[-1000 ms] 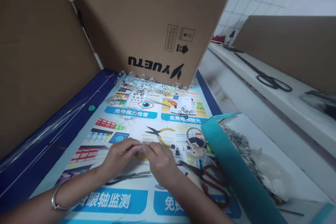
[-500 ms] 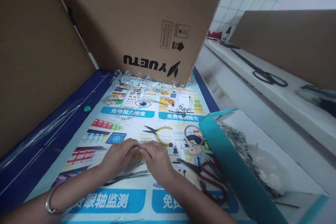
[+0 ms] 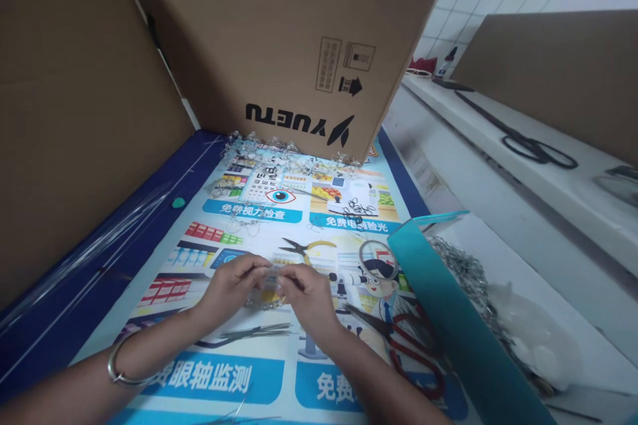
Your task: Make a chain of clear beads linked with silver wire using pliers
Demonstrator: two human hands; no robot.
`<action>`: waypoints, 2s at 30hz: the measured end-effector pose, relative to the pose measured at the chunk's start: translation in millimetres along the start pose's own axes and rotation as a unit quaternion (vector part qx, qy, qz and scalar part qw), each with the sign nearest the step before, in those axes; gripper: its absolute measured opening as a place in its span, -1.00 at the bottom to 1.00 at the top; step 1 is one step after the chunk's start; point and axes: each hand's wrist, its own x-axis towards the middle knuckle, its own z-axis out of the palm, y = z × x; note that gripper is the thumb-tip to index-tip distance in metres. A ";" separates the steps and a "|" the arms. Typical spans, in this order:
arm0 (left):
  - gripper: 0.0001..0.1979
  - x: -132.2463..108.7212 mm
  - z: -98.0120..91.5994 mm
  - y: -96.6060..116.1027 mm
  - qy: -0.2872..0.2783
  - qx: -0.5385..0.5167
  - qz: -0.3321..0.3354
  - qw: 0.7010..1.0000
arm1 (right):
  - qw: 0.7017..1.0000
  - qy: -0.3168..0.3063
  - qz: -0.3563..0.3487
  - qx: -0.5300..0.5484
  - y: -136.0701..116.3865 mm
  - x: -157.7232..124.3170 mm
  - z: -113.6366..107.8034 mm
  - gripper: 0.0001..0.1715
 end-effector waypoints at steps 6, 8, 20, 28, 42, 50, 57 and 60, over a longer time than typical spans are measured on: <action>-0.84 -2.0 0.8 -1.0 0.009 0.015 0.033 0.999 | 1.000 -0.007 -0.017 0.003 2.2 -0.7 1.8 -0.83; -0.84 -1.4 1.1 -1.7 0.008 0.012 0.034 0.999 | 1.000 -0.007 -0.017 0.003 2.9 -0.7 2.7 -0.82; -0.84 1.1 1.9 -1.5 -0.033 -0.050 -0.025 0.998 | 1.000 0.000 0.002 0.020 -0.3 1.0 1.7 -0.84; -0.67 3.3 -0.9 6.7 -0.084 -0.264 -0.138 0.951 | 0.993 0.025 0.040 0.109 -1.1 2.6 -3.6 -0.84; -0.88 -3.6 6.3 14.9 -0.057 -0.517 -0.159 0.839 | 0.945 0.045 0.072 0.315 -1.1 4.9 -1.5 -0.84; -0.86 -5.2 11.0 9.3 -0.104 -0.481 -0.169 0.854 | 0.983 0.029 0.040 0.175 -5.8 1.0 -3.7 -0.83; -0.84 -2.0 6.6 8.3 -0.124 -0.493 -0.215 0.834 | 0.985 0.013 0.038 0.167 -19.5 0.0 -11.5 -0.84; -0.89 -1.1 6.3 7.3 -0.105 -0.527 -0.224 0.813 | 0.981 0.022 0.030 0.188 -22.8 0.2 -13.5 -0.86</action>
